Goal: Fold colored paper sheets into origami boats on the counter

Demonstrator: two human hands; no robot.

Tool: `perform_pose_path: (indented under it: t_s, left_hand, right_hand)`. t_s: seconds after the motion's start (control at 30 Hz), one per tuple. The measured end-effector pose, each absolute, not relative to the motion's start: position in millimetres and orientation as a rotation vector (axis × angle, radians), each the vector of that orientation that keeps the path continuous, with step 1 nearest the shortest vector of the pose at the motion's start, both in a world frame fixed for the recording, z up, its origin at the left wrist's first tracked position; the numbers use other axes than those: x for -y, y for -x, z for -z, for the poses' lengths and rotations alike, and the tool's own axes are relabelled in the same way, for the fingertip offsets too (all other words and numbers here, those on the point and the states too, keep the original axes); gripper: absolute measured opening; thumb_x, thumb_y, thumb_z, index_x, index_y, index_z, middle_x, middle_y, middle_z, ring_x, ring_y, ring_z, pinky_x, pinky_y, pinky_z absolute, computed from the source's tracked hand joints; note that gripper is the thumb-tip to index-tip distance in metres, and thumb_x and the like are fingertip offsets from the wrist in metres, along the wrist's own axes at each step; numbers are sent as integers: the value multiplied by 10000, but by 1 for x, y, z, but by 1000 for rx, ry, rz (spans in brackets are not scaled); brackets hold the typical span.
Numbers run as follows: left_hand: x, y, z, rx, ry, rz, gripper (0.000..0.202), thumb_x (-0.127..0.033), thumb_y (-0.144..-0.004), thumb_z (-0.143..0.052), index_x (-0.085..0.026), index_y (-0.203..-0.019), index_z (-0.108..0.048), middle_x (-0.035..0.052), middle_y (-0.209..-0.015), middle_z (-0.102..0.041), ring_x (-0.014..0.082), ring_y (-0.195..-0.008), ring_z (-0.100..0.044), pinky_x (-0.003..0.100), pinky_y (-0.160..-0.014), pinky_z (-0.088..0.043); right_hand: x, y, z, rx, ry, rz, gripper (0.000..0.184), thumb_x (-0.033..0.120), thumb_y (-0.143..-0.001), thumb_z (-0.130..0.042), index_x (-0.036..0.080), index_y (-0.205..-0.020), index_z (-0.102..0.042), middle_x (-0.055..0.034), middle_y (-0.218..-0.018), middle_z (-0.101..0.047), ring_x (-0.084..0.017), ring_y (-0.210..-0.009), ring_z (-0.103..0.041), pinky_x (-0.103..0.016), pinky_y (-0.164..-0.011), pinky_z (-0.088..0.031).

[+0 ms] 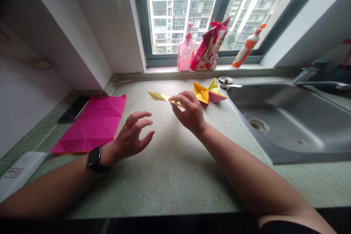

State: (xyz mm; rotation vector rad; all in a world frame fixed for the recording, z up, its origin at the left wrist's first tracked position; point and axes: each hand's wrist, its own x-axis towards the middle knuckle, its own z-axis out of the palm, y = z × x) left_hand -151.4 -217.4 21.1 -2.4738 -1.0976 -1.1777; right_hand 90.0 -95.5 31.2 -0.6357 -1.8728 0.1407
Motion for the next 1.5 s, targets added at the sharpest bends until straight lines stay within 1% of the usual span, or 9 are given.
perform_pose_path:
  t_s: [0.13,0.3,0.5,0.67,0.83,1.03,1.17,1.33,1.5]
  left_hand:
    - [216,155,-17,1190,2362,1117,466,-244,-1008,-739,-266,-1386,-466,141,-1405,-604,311,-1290,-618,501,-1095,-540]
    - [207,158,-6,1465,2512,726,497,-266,-977,-763,-207,-1404,-516,160,-1396,-630,351,-1290,-594,518,-1091,-505]
    - [199,161,-5,1630,2555,426,92,-231,-1038,-658,-192,-1118,-680,98,-1144,-712,277,-1050,-649,414,-926,-512]
    - [196,164,-8,1628,2519,304,148,-202,-1066,-609,-179,-958,-708,88,-990,-719,255,-929,-647,385,-828,-482]
    - [197,162,-7,1598,2624,435,207,-242,-1079,-614,-191,-915,-729,61,-914,-725,225,-875,-653,359,-815,-469]
    - [199,159,-6,1596,2836,693,156,-241,-1043,-657,-211,-957,-783,45,-936,-782,203,-864,-704,341,-824,-520]
    - [200,158,-7,1702,2848,826,135,-226,-1029,-664,-216,-1033,-798,44,-989,-820,206,-890,-741,348,-855,-561]
    - [200,157,-9,1872,2805,982,203,-219,-1021,-685,-215,-1205,-772,36,-970,-832,192,-852,-769,315,-803,-583]
    - [200,155,-11,1950,2845,1067,183,-211,-1013,-701,-211,-1183,-767,23,-937,-828,179,-815,-772,295,-763,-578]
  right_hand:
    - [93,-86,-5,2328,499,66,193,122,-989,-652,266,-1005,-778,-65,-1012,-723,-241,-930,-637,-403,-851,-506]
    - [85,-85,15,2584,402,-23,136,193,-991,-720,279,-1045,-810,-73,-1118,-748,-233,-975,-652,-394,-890,-493]
    - [80,-91,13,2653,387,-143,128,252,-980,-735,258,-1073,-823,-86,-1117,-769,-245,-985,-689,-404,-889,-517]
    - [80,-91,13,2667,425,-211,133,258,-1001,-707,270,-1049,-831,-79,-1119,-783,-241,-983,-698,-424,-921,-531]
    - [78,-91,14,2617,514,-106,220,148,-946,-733,303,-1072,-826,-77,-1303,-759,-293,-1196,-670,-499,-1048,-499]
    - [81,-86,15,2673,544,-187,280,62,-955,-639,259,-1076,-797,-76,-1183,-773,-232,-1049,-711,-413,-951,-549]
    - [85,-85,11,2679,523,-224,217,105,-968,-647,234,-1089,-772,-80,-1132,-763,-212,-954,-714,-364,-853,-569]
    - [90,-85,7,2646,377,-184,149,188,-970,-704,242,-1084,-782,-85,-1145,-779,-227,-989,-732,-397,-895,-578]
    - [94,-81,8,2665,302,-241,147,197,-976,-701,253,-1074,-795,-65,-1092,-815,-225,-978,-754,-400,-907,-579]
